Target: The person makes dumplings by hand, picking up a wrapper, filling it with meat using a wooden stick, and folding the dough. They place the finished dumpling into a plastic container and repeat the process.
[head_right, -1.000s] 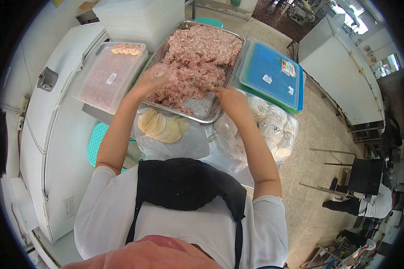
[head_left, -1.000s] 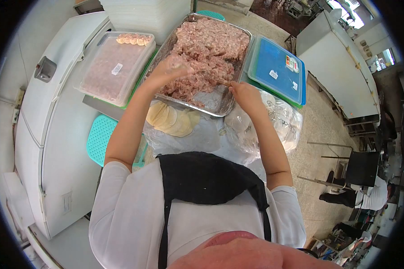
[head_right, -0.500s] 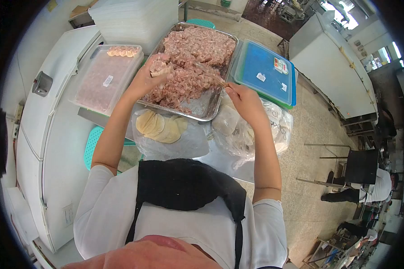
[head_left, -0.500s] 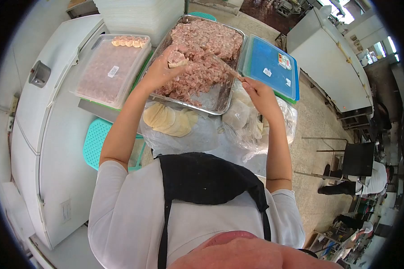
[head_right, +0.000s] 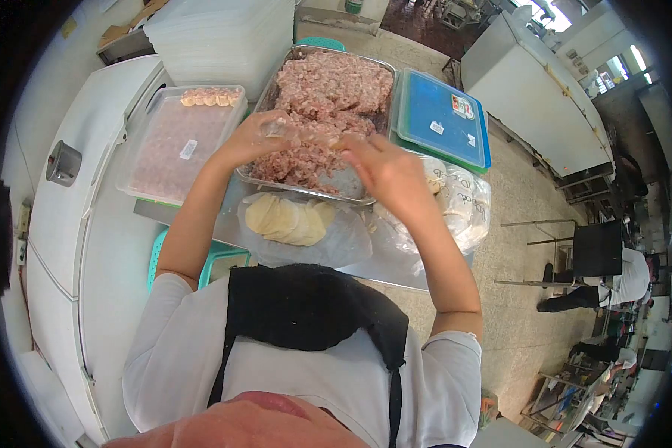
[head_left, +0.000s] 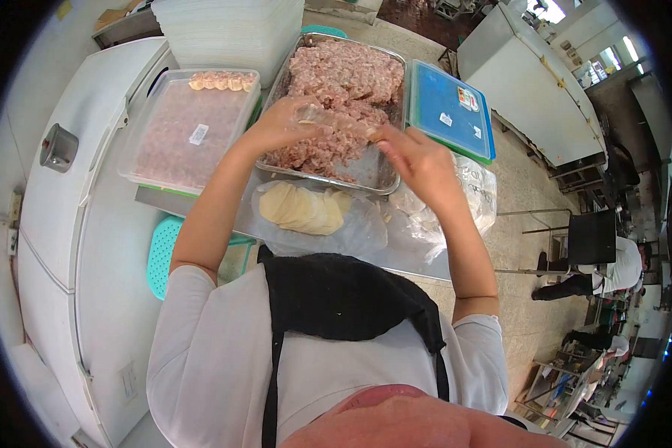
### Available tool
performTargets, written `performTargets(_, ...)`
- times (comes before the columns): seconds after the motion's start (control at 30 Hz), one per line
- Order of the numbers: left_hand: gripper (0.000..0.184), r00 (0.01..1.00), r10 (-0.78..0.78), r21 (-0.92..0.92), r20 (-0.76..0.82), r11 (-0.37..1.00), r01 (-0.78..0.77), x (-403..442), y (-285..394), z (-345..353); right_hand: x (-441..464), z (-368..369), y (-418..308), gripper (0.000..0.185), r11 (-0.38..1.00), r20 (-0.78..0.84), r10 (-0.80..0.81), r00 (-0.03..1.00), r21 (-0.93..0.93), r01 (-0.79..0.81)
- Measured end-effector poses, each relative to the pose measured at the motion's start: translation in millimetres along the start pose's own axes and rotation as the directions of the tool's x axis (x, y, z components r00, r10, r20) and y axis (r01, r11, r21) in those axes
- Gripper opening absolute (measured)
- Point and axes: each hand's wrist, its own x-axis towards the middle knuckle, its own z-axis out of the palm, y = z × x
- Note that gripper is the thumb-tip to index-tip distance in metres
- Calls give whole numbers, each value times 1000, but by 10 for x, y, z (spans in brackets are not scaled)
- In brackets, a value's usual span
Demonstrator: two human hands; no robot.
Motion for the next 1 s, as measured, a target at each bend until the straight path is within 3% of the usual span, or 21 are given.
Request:
performTargets(0.07, 52, 995, 68, -13, 79, 998, -67, -69, 19, -182, 98, 114, -98, 23, 994, 71, -14, 997, -109, 22)
performTargets(0.17, 46, 999, 42, -158, 15, 987, -39, -186, -10, -426, 315, 26, -241, 23, 997, 79, 71, 994, 9, -72)
performTargets(0.23, 39, 978, 209, -219, -10, 954, -206, -225, -38, -608, 379, 47, -368, 24, 991, 62, 80, 995, 106, -86)
performTargets(0.27, 39, 977, 211, -220, -7, 953, -208, -244, -60, -688, 413, 78, -422, 25, 974, 49, 96, 994, 202, -104)
performTargets(0.37, 38, 984, 167, -206, 59, 967, -152, -309, -184, -875, 465, 534, -587, 28, 991, 114, 47, 992, 117, -60)
performTargets(0.43, 44, 987, -137, -229, 79, 961, 152, -316, -357, -1088, 519, 714, -623, 29, 983, 144, 114, 983, 127, -133)
performTargets(0.47, 44, 987, -140, -231, 74, 961, 154, -329, -478, -1194, 525, 761, -617, 30, 968, 179, 179, 968, 142, -205)
performTargets(0.53, 50, 1000, -11, 54, 22, 998, 10, -371, -863, -1464, 452, 797, -603, 32, 957, 175, 226, 958, 142, -252)
performTargets(0.57, 50, 1000, -15, 52, 19, 999, 14, -387, -1099, -1601, 388, 820, -558, 30, 938, 183, 287, 940, 148, -315)
performTargets(0.63, 55, 982, -157, 66, -106, 984, 164, -399, -1627, -1887, 230, 864, -463, 27, 915, 196, 343, 919, 151, -374)
performTargets(0.67, 55, 981, -162, 62, -108, 984, 169, -391, -1861, -2024, 128, 889, -417, 29, 873, 179, 410, 894, 207, -442)
performTargets(0.73, 55, 949, -218, 308, -226, 909, 282, -348, -2276, -2253, -47, 922, -366, 31, 822, 171, 474, 864, 264, -504)
performTargets(0.77, 55, 949, -221, 307, -226, 908, 285, -294, -2456, -2303, -125, 930, -355, 31, 763, 177, 548, 817, 293, -576)
performTargets(0.83, 61, 938, 23, 566, -345, 802, 188, -216, -2635, -2343, -253, 962, -359, 31, 678, 174, 629, 758, 355, -643)
performTargets(0.87, 61, 938, 22, 564, -345, 804, 189, -170, -2714, -2339, -298, 974, -364, 31, 678, 175, 629, 757, 353, -645)
performTargets(0.93, 76, 896, -179, 388, -407, 854, 347, -55, -2600, -2282, -367, 989, -376, 30, 535, 239, 719, 653, 409, -739)
performTargets(1.0, 84, 891, -216, 389, -398, 840, 378, -26, -2413, -2217, -399, 998, -416, 31, 532, 226, 726, 650, 415, -738)
